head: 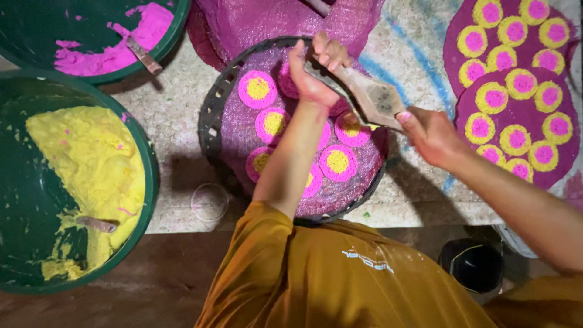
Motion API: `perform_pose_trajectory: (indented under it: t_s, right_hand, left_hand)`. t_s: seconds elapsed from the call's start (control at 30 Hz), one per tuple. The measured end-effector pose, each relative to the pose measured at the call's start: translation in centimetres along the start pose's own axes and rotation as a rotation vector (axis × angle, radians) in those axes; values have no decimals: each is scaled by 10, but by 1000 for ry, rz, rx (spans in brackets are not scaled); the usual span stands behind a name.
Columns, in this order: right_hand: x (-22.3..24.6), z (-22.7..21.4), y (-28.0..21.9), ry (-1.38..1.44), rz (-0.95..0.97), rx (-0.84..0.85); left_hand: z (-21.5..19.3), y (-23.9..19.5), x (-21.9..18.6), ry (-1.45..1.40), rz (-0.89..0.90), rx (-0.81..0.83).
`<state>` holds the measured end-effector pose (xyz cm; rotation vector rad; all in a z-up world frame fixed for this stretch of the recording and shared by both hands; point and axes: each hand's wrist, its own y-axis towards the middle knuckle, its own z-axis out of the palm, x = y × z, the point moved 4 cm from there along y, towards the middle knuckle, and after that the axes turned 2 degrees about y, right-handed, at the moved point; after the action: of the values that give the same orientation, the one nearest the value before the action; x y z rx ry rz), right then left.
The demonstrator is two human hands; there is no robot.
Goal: The person uses a wooden press tool to scoop pink and yellow powders from green bowls and compresses them into circular molds on a purple tray. They repeatedly form pink rings and then add yellow centers to create two-toned decorative discs, arranging the finished items on the tray.
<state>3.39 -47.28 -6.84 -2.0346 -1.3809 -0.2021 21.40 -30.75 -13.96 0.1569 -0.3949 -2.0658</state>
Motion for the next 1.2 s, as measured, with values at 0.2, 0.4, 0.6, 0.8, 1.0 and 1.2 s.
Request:
perform_pose_trajectory:
  t_s: [0.2,0.4,0.6,0.8,1.0,1.2]
  right_hand:
    - [16,-2,19,215,-190,22]
    - [42,-6,44,-13,-192,-119]
    - [46,1,49,62,-212,-62]
    - [41,3,69,1,-298,-131]
    - [53,23,95,327,-297,21]
    - [93,15,107,-7,-331,-153]
  left_hand:
    - [13,25,-32,161,-14,-13]
    - [-5,39,-51,67,19,31]
    - [-34,35,-55,108,41,-42]
    - [-13,42,-63,111,101,25]
    - [11,51,-107,281,111,-76]
    - [-6,56,-136,188,163,-140]
